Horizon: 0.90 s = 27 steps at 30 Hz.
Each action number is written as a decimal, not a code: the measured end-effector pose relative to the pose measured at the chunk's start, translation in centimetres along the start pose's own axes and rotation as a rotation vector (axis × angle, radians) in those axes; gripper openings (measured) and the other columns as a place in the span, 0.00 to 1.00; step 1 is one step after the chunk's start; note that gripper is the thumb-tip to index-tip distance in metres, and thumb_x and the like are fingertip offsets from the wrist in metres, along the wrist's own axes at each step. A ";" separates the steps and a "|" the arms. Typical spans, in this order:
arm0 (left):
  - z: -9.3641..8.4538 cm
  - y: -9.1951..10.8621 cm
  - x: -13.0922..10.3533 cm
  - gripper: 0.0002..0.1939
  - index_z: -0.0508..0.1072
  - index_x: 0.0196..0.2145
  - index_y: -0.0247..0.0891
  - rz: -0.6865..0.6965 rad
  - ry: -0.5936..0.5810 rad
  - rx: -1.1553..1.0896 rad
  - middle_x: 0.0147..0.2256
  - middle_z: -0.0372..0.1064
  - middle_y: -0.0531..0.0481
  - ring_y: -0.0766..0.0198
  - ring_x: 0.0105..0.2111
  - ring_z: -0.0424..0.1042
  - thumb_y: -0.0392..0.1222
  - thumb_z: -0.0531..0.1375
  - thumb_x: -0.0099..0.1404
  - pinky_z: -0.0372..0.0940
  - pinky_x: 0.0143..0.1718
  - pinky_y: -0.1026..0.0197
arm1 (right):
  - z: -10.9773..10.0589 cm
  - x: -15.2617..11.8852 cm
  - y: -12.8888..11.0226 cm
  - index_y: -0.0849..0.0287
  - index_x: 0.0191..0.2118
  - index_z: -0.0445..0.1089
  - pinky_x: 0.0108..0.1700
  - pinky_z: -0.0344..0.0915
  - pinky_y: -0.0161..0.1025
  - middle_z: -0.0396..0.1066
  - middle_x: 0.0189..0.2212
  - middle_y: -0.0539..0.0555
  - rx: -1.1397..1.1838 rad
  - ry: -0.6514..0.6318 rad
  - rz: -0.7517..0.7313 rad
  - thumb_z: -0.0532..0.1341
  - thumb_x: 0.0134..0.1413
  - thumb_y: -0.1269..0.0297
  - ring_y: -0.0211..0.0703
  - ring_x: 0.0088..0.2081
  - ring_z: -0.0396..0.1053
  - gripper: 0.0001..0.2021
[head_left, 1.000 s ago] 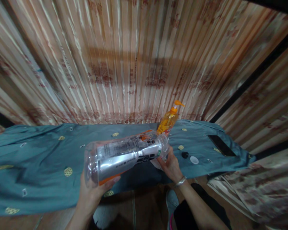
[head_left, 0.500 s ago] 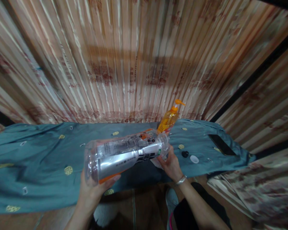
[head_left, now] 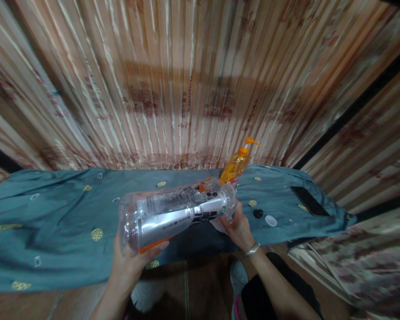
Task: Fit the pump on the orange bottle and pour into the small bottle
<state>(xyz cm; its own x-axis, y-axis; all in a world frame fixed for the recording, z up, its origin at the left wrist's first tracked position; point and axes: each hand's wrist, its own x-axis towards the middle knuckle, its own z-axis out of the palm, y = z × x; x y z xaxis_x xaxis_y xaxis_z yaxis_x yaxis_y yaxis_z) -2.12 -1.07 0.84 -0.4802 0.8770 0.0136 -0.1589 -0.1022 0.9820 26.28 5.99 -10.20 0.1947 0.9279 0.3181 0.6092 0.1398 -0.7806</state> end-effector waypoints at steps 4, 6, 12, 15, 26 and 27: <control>0.0 -0.1 0.0 0.55 0.77 0.54 0.44 0.005 -0.001 -0.009 0.48 0.78 0.51 0.58 0.42 0.79 0.53 0.84 0.25 0.75 0.43 0.66 | 0.0 0.0 0.0 0.59 0.61 0.66 0.45 0.80 0.53 0.83 0.48 0.64 0.011 -0.005 -0.004 0.64 0.57 0.44 0.61 0.46 0.84 0.32; 0.0 -0.1 0.1 0.54 0.77 0.54 0.46 0.012 0.006 -0.002 0.48 0.78 0.52 0.58 0.44 0.79 0.53 0.84 0.25 0.74 0.45 0.66 | 0.0 0.0 0.0 0.58 0.60 0.66 0.45 0.79 0.51 0.83 0.48 0.63 0.017 -0.004 -0.008 0.64 0.57 0.44 0.61 0.46 0.84 0.31; 0.1 0.0 0.1 0.58 0.75 0.58 0.48 0.004 -0.023 -0.039 0.44 0.79 0.53 0.59 0.42 0.79 0.51 0.84 0.26 0.74 0.47 0.66 | 0.0 -0.1 0.0 0.57 0.60 0.66 0.44 0.79 0.50 0.84 0.47 0.63 -0.012 0.009 0.004 0.63 0.57 0.44 0.60 0.46 0.84 0.31; 0.1 -0.1 0.0 0.59 0.75 0.58 0.48 -0.006 0.004 -0.062 0.47 0.79 0.54 0.60 0.41 0.80 0.51 0.85 0.24 0.74 0.42 0.69 | -0.1 0.0 0.0 0.59 0.61 0.66 0.44 0.79 0.51 0.83 0.47 0.65 -0.002 -0.001 0.009 0.63 0.57 0.43 0.61 0.46 0.84 0.33; 0.4 0.4 -0.3 0.53 0.75 0.54 0.42 0.015 0.017 -0.024 0.49 0.78 0.49 0.60 0.38 0.79 0.51 0.84 0.27 0.75 0.39 0.67 | -0.2 0.0 -0.2 0.60 0.61 0.66 0.46 0.79 0.54 0.82 0.49 0.67 -0.003 -0.013 0.021 0.64 0.57 0.42 0.63 0.48 0.83 0.34; 0.4 0.4 -0.3 0.54 0.75 0.54 0.43 0.018 0.026 -0.022 0.51 0.77 0.50 0.60 0.40 0.79 0.50 0.84 0.26 0.75 0.40 0.67 | -0.2 0.0 -0.2 0.60 0.61 0.66 0.45 0.79 0.54 0.82 0.49 0.66 -0.007 -0.014 0.023 0.64 0.57 0.41 0.63 0.47 0.83 0.34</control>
<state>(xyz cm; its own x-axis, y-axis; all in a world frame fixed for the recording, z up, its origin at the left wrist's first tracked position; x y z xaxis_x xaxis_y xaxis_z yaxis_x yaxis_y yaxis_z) -1.71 -1.19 1.27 -0.5052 0.8626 0.0261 -0.1685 -0.1283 0.9773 26.27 5.92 -9.93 0.1978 0.9355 0.2927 0.6097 0.1164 -0.7840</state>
